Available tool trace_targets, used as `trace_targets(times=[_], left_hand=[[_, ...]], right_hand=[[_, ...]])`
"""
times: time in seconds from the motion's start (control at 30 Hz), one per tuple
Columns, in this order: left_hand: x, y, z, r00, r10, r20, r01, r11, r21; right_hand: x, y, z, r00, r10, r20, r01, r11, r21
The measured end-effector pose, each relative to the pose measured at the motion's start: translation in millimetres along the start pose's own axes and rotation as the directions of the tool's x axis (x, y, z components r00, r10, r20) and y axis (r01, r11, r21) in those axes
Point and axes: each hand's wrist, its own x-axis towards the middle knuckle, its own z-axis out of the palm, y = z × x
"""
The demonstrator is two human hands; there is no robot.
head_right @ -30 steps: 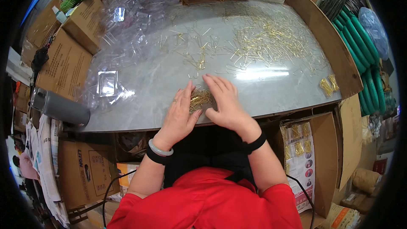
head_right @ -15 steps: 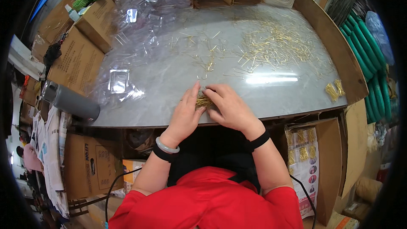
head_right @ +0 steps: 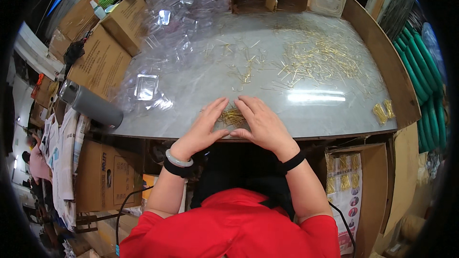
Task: The recorder is sorting and counting small gold-colored metal components, placing them into small plastic bags, and then organizing these bags into boxes.
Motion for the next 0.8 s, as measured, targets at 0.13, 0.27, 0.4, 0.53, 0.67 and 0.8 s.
trace_targets(times=[0.13,0.27,0.4,0.53,0.67,0.8], left_hand=[[4,-2,-9,1.0,-0.017,0.004,0.015,0.966,0.259],[10,10,-6,0.994,-0.111,-0.011,0.111,0.97,0.218],[8,18,7,0.961,-0.24,-0.134,0.268,0.93,0.253],[9,16,9,0.934,-0.324,-0.152,0.329,0.944,0.003],[2,18,6,0.942,-0.33,-0.07,0.283,0.887,-0.364],[-6,13,17,0.94,-0.331,-0.078,0.261,0.849,-0.46]], right_hand=[[4,1,2,0.992,-0.121,0.032,0.124,0.985,-0.122],[2,7,5,0.993,-0.12,0.022,0.122,0.985,-0.119],[-1,4,6,1.0,-0.022,0.001,0.022,0.999,-0.039],[-1,4,5,1.0,-0.019,-0.009,0.018,1.0,-0.011],[-4,4,4,0.999,-0.022,-0.031,0.021,0.999,-0.041],[-3,3,3,1.0,-0.012,-0.02,0.012,1.0,-0.027]])
